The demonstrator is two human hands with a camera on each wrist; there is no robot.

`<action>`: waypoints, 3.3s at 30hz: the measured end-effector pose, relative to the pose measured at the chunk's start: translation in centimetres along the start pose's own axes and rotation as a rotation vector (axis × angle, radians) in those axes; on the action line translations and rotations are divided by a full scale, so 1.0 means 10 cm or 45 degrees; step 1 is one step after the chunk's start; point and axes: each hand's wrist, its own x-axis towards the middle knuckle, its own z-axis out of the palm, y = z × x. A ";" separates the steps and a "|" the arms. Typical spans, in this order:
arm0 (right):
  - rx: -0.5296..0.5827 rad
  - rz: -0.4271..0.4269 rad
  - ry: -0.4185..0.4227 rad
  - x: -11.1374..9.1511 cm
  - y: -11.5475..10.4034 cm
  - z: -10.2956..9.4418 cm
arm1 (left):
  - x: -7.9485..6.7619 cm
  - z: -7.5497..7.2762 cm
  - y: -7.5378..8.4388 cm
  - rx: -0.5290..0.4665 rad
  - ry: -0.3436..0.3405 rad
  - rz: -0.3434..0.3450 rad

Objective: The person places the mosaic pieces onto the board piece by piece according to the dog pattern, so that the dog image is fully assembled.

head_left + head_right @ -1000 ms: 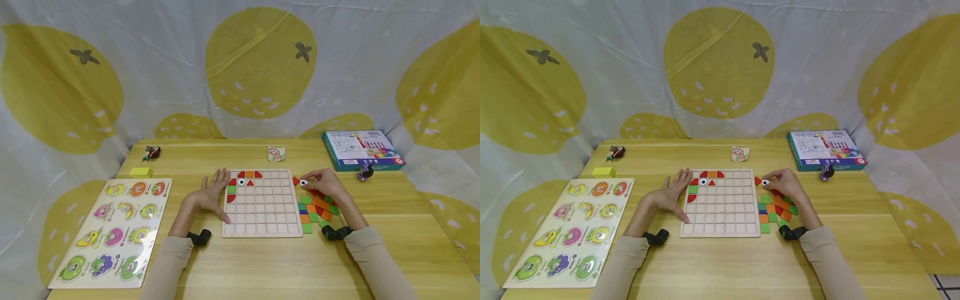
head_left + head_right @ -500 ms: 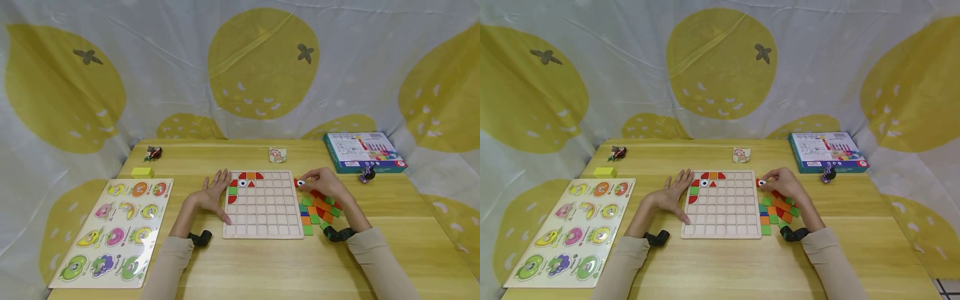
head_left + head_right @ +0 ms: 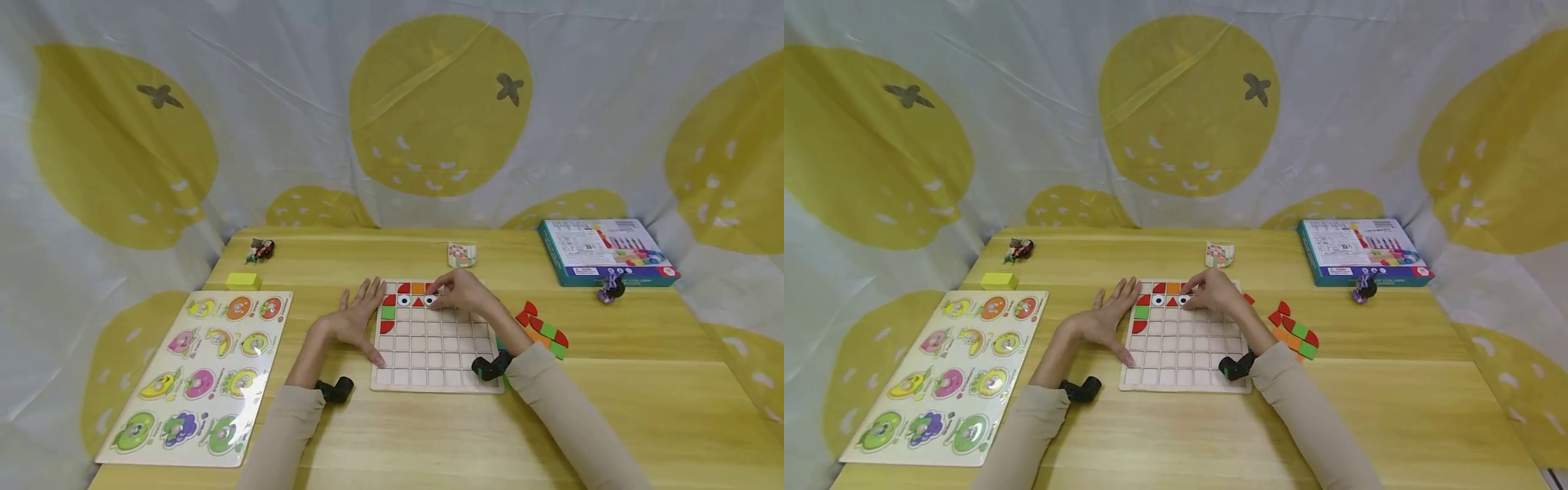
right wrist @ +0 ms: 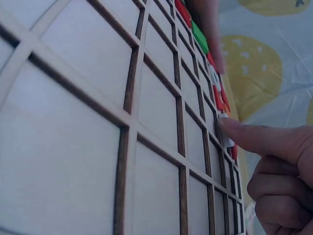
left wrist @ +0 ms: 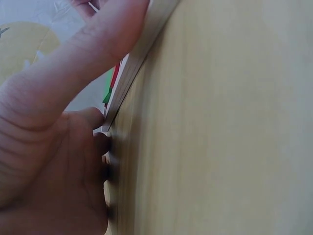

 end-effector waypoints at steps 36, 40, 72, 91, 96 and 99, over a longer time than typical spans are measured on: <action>-0.123 0.274 0.277 -0.97 0.72 -0.89 | -0.06 -0.01 0.00 -0.055 0.004 -0.011; -0.115 0.337 0.320 -0.99 0.83 -0.94 | -0.09 -0.04 -0.05 -0.079 0.016 -0.007; -0.016 0.248 0.264 -0.77 0.65 -0.76 | 0.00 -0.05 0.02 -0.034 -0.032 0.006; -0.042 -0.068 -0.068 -0.02 -0.23 0.34 | 0.04 -0.04 0.12 0.004 -0.030 0.006; -0.074 -0.096 -0.094 -0.01 -0.21 0.32 | 0.07 -0.02 0.11 0.022 -0.040 0.003; -0.082 -0.074 -0.097 -0.01 -0.21 0.29 | 0.09 -0.01 0.11 0.016 -0.050 0.003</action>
